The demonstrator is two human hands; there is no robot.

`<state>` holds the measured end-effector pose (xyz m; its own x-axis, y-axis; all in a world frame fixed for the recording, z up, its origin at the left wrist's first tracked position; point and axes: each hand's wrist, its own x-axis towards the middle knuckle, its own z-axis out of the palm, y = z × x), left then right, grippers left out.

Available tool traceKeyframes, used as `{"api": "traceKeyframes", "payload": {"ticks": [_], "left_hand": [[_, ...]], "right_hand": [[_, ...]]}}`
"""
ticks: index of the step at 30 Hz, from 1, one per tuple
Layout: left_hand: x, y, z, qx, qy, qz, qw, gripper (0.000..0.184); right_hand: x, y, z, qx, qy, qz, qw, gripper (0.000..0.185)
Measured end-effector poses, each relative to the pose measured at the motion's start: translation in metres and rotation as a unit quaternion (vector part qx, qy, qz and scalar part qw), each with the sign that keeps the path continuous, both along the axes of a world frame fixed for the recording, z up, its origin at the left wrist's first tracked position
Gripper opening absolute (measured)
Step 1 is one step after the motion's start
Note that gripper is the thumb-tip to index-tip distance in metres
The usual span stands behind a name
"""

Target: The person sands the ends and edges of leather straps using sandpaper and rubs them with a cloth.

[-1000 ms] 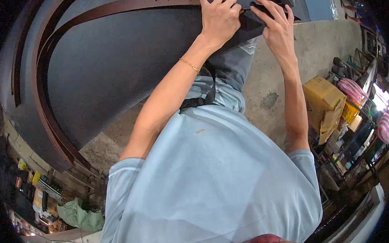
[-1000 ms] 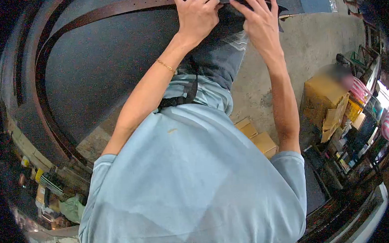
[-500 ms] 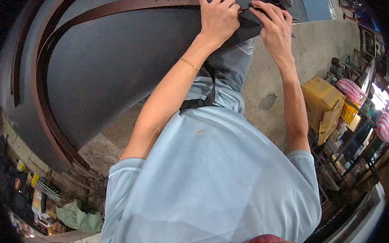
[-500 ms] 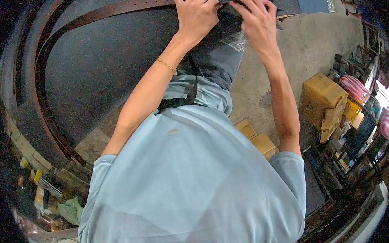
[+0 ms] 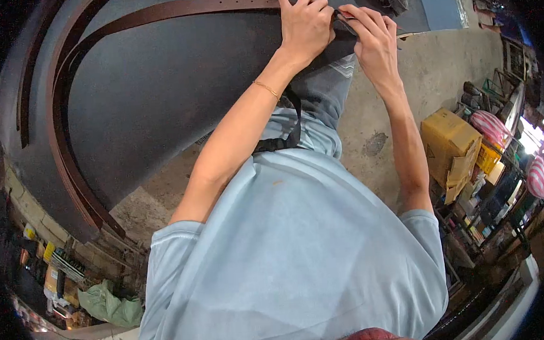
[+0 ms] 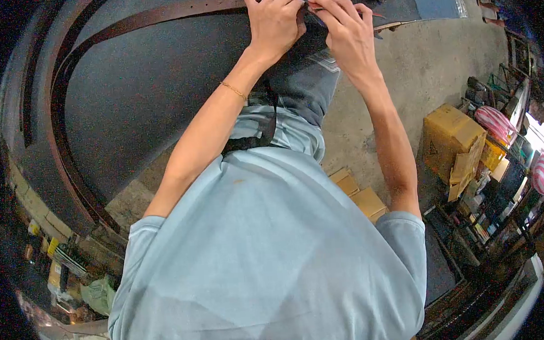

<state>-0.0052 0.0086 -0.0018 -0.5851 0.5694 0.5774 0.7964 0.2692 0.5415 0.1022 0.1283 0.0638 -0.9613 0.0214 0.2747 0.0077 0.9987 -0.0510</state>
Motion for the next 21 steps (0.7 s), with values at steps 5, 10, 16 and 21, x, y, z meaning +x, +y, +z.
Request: {"api": "traceKeyframes", "payload": {"ticks": [5,10,16,21], "left_hand": [[-0.001,0.001,-0.001,0.013,-0.005,0.005,1.0,0.003],[0.0,0.0,0.0,0.0,-0.005,-0.003,1.0,0.004],[-0.001,-0.001,0.001,0.002,-0.001,-0.002,1.0,0.003],[0.001,0.004,-0.016,-0.021,0.004,0.009,1.0,0.009]], "right_hand": [[-0.007,-0.002,0.006,0.022,-0.006,-0.004,1.0,0.037],[-0.005,0.008,0.004,0.01,-0.005,-0.015,1.0,0.037],[-0.007,-0.001,-0.002,-0.086,0.022,-0.032,0.996,0.038],[-0.007,0.003,0.008,-0.033,0.016,-0.051,0.998,0.036]]}}
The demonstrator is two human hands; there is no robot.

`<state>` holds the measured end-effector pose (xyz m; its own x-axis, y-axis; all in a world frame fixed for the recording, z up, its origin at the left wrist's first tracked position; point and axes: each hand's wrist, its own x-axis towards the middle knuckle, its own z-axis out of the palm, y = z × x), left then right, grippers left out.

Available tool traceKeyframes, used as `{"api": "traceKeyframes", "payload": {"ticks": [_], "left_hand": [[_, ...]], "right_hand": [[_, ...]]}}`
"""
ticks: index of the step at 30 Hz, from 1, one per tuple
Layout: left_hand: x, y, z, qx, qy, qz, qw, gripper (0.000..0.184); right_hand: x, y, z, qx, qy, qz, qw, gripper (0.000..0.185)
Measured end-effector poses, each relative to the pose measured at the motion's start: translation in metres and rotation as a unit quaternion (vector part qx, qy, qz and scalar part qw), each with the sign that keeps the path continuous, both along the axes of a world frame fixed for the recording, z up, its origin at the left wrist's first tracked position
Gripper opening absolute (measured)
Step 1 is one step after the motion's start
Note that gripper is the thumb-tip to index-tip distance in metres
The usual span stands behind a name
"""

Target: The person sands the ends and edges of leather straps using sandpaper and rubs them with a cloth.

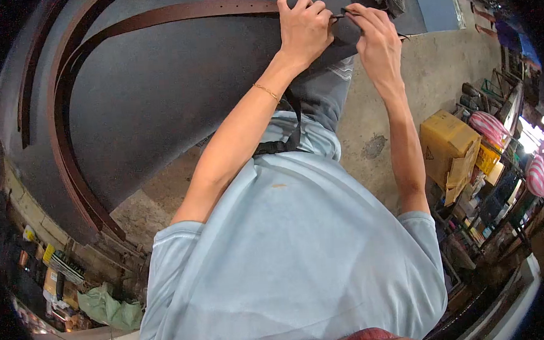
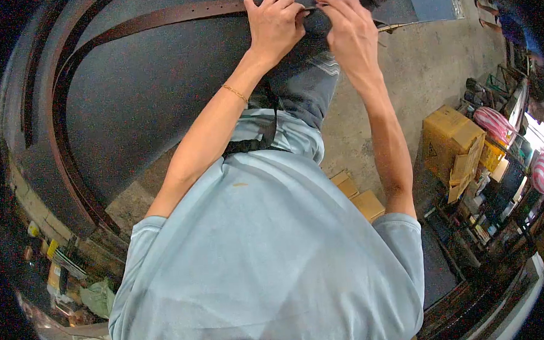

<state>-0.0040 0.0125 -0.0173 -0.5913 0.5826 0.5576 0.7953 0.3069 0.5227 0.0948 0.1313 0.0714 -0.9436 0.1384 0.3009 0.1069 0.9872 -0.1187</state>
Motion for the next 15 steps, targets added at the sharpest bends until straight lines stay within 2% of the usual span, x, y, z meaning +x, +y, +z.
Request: {"api": "traceKeyframes", "payload": {"ticks": [9,11,12,15], "left_hand": [[0.0,0.001,-0.002,0.009,0.006,0.007,1.0,0.006],[0.003,-0.003,0.002,0.006,0.005,0.001,1.0,0.006],[0.002,-0.002,0.003,0.007,0.006,-0.003,1.0,0.006],[0.001,0.002,-0.001,0.037,0.019,0.015,0.999,0.007]], "right_hand": [[-0.004,-0.011,0.0,-0.001,0.011,0.018,1.0,0.034],[0.001,-0.008,-0.007,-0.032,0.008,0.003,0.999,0.035],[0.002,-0.004,-0.002,0.004,-0.011,-0.009,1.0,0.035],[0.0,0.002,0.005,0.016,0.003,-0.029,0.999,0.035]]}}
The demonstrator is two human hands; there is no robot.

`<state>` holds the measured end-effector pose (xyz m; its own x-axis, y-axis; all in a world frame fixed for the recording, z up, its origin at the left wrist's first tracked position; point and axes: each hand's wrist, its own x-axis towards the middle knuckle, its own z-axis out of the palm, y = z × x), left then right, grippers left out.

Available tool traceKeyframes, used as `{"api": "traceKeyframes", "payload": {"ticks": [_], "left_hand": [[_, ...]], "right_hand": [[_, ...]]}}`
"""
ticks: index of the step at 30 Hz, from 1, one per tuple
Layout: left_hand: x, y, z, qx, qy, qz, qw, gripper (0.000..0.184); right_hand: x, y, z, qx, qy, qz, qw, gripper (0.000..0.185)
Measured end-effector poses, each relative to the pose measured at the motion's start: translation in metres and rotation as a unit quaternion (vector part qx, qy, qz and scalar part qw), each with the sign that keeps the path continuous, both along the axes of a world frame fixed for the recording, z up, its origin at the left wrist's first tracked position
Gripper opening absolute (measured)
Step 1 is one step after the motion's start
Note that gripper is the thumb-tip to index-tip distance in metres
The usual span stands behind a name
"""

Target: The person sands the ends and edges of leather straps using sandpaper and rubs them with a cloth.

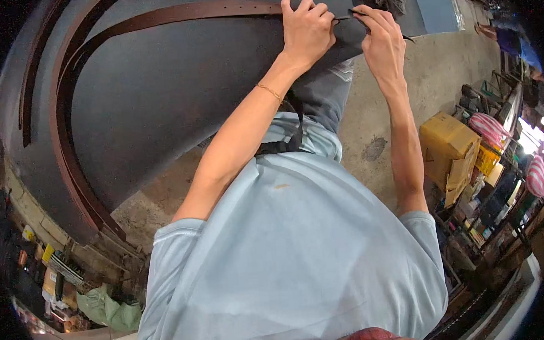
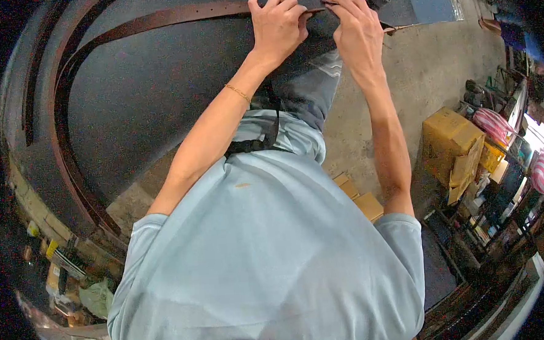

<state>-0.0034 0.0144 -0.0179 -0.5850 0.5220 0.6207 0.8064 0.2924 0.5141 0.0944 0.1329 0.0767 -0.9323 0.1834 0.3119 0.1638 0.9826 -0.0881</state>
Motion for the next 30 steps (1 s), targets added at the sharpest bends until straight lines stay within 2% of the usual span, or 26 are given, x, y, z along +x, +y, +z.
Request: {"api": "traceKeyframes", "payload": {"ticks": [4,5,8,12,16,20,24,28,30], "left_hand": [[0.001,-0.004,0.002,-0.037,-0.013,-0.019,0.999,0.009],[0.0,0.0,0.0,-0.031,-0.006,-0.01,0.999,0.01],[0.004,-0.004,-0.002,-0.025,-0.003,-0.012,1.0,0.011],[-0.001,-0.005,0.004,-0.037,0.001,-0.019,0.999,0.01],[0.001,-0.002,0.0,-0.03,0.005,-0.007,1.0,0.009],[0.001,-0.003,0.001,-0.036,0.0,-0.01,0.999,0.008],[-0.002,-0.002,0.002,-0.029,0.002,-0.007,1.0,0.007],[-0.003,-0.005,0.004,-0.064,0.0,-0.018,0.998,0.006],[-0.002,-0.001,0.0,-0.033,0.005,-0.007,0.999,0.006]], "right_hand": [[0.003,-0.011,-0.013,-0.052,0.006,0.028,0.998,0.034],[0.005,-0.007,-0.011,-0.017,-0.003,0.012,1.0,0.034],[0.007,0.009,-0.013,-0.015,-0.009,-0.02,1.0,0.035],[0.003,-0.01,-0.014,-0.03,0.003,0.034,0.999,0.037],[0.001,0.0,-0.004,-0.01,-0.02,0.009,1.0,0.037],[0.003,-0.005,-0.01,-0.048,-0.006,0.049,0.998,0.033],[-0.004,-0.003,-0.003,-0.004,-0.025,0.026,0.999,0.034],[-0.003,-0.01,-0.007,-0.017,-0.02,0.046,0.999,0.034],[0.0,0.002,-0.006,0.003,-0.042,0.01,0.999,0.034]]}}
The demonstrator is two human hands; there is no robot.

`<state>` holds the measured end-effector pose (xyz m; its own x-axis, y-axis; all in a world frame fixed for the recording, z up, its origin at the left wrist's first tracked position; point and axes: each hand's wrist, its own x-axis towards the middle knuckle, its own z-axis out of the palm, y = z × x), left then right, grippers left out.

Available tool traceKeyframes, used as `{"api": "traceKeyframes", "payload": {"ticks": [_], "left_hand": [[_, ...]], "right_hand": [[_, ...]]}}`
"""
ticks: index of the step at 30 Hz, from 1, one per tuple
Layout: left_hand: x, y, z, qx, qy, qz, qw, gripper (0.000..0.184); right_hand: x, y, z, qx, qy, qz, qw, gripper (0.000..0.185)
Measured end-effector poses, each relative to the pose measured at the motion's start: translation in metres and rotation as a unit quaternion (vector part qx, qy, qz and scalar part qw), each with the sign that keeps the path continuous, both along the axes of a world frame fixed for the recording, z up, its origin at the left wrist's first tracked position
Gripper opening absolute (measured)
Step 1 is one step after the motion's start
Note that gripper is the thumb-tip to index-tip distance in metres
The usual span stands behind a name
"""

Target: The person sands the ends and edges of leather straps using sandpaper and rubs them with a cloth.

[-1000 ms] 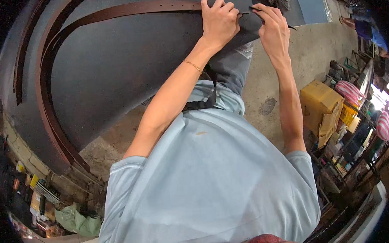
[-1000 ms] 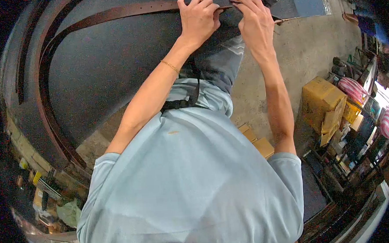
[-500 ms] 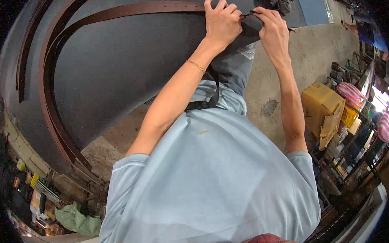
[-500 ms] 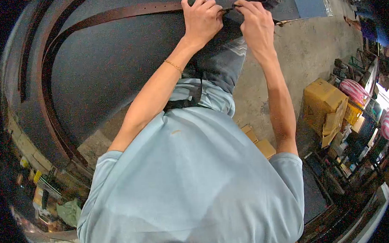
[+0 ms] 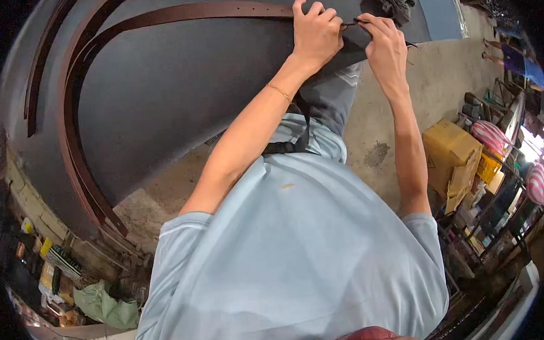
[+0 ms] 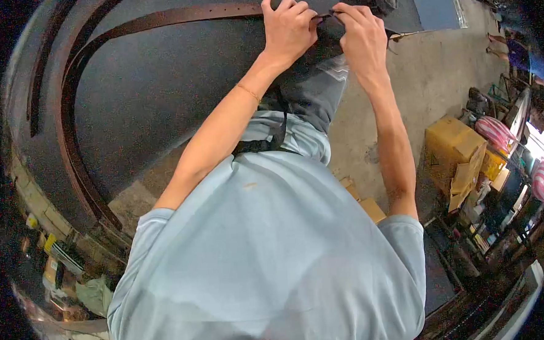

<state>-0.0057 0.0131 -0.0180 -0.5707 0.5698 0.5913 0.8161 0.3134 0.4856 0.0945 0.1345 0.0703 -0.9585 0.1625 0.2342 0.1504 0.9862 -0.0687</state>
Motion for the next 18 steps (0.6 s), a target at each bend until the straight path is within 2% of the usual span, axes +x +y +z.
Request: {"api": "traceKeyframes", "payload": {"ticks": [4,6,8,10,12,18], "left_hand": [[0.003,0.0,-0.001,-0.008,-0.002,-0.001,1.0,0.006],[0.002,0.002,0.001,-0.006,-0.004,0.005,1.0,0.007],[0.002,0.0,0.001,-0.006,-0.004,0.005,1.0,0.007],[0.0,0.0,0.002,-0.004,-0.001,0.001,1.0,0.007],[0.002,-0.001,0.003,-0.008,-0.011,-0.003,1.0,0.007],[0.001,0.001,0.0,0.0,0.0,-0.003,1.0,0.007]], "right_hand": [[0.0,-0.011,0.001,-0.009,0.031,0.041,0.999,0.034],[0.006,-0.001,-0.004,-0.041,0.033,0.021,0.998,0.034],[0.012,0.009,-0.006,-0.002,0.013,-0.036,0.999,0.034],[0.006,0.001,0.001,-0.008,0.021,-0.02,1.0,0.033],[0.004,-0.009,0.004,-0.011,0.022,0.041,0.999,0.033],[0.002,-0.005,0.014,-0.004,-0.018,0.037,0.999,0.035]]}}
